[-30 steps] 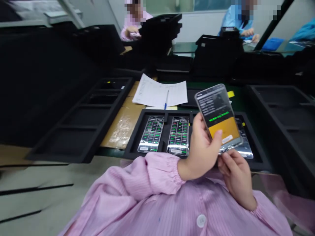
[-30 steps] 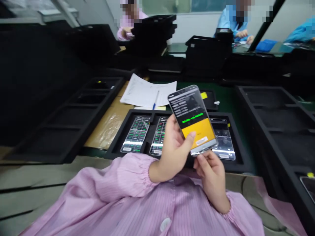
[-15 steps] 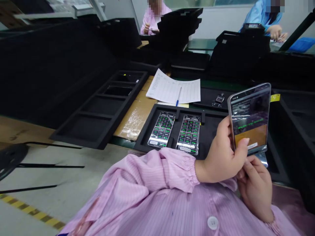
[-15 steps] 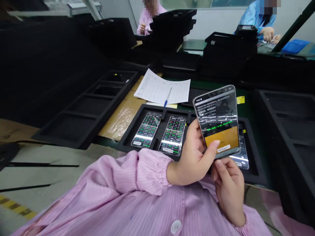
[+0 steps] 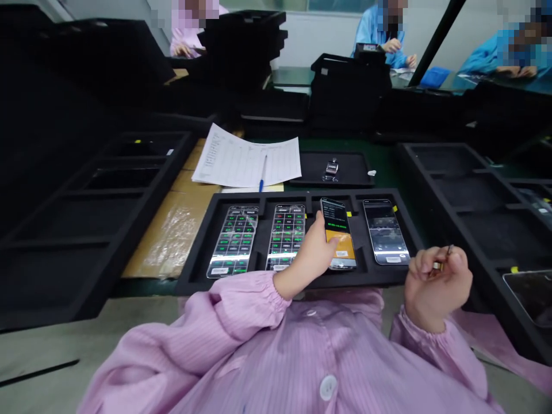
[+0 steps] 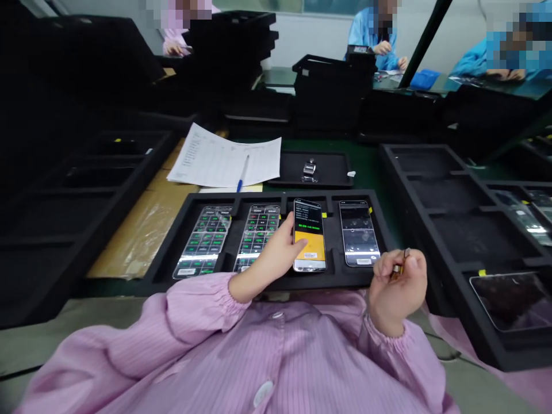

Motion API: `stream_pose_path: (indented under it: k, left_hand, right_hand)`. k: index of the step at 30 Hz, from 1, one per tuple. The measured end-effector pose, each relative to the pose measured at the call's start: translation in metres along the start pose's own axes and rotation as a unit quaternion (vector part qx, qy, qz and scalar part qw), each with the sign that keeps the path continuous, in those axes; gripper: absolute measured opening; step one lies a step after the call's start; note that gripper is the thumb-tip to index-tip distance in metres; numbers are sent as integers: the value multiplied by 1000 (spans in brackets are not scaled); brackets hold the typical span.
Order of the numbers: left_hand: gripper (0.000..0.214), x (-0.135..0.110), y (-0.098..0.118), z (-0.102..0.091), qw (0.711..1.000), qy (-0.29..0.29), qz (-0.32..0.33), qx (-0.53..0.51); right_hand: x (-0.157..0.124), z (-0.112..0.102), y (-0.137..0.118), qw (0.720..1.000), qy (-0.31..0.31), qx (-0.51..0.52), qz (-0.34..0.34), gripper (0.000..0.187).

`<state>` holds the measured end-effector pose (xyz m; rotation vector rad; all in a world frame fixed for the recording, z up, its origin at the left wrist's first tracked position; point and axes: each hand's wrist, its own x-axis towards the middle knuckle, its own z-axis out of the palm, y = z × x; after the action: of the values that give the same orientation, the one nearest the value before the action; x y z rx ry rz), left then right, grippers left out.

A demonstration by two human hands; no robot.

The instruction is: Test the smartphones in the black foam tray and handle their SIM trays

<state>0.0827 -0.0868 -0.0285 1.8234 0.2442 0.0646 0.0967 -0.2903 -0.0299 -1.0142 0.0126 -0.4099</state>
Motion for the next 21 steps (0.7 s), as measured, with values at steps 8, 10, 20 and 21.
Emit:
stream_pose_path:
  k: [8, 10, 20, 21]
  left_hand:
    - [65, -13, 44, 24, 951, -58, 147, 266]
    - [59, -14, 53, 27, 950, -76, 177, 245]
    - [32, -41, 50, -78, 933, 231, 275, 20]
    - [31, -44, 45, -91, 929, 262, 261, 1]
  right_hand:
    - [1, -3, 4, 1000, -10, 15, 2, 19]
    - [1, -6, 1, 999, -16, 25, 14, 20]
    - [24, -6, -20, 963, -56, 110, 238, 34]
    - [29, 4, -26, 949, -96, 121, 276, 38]
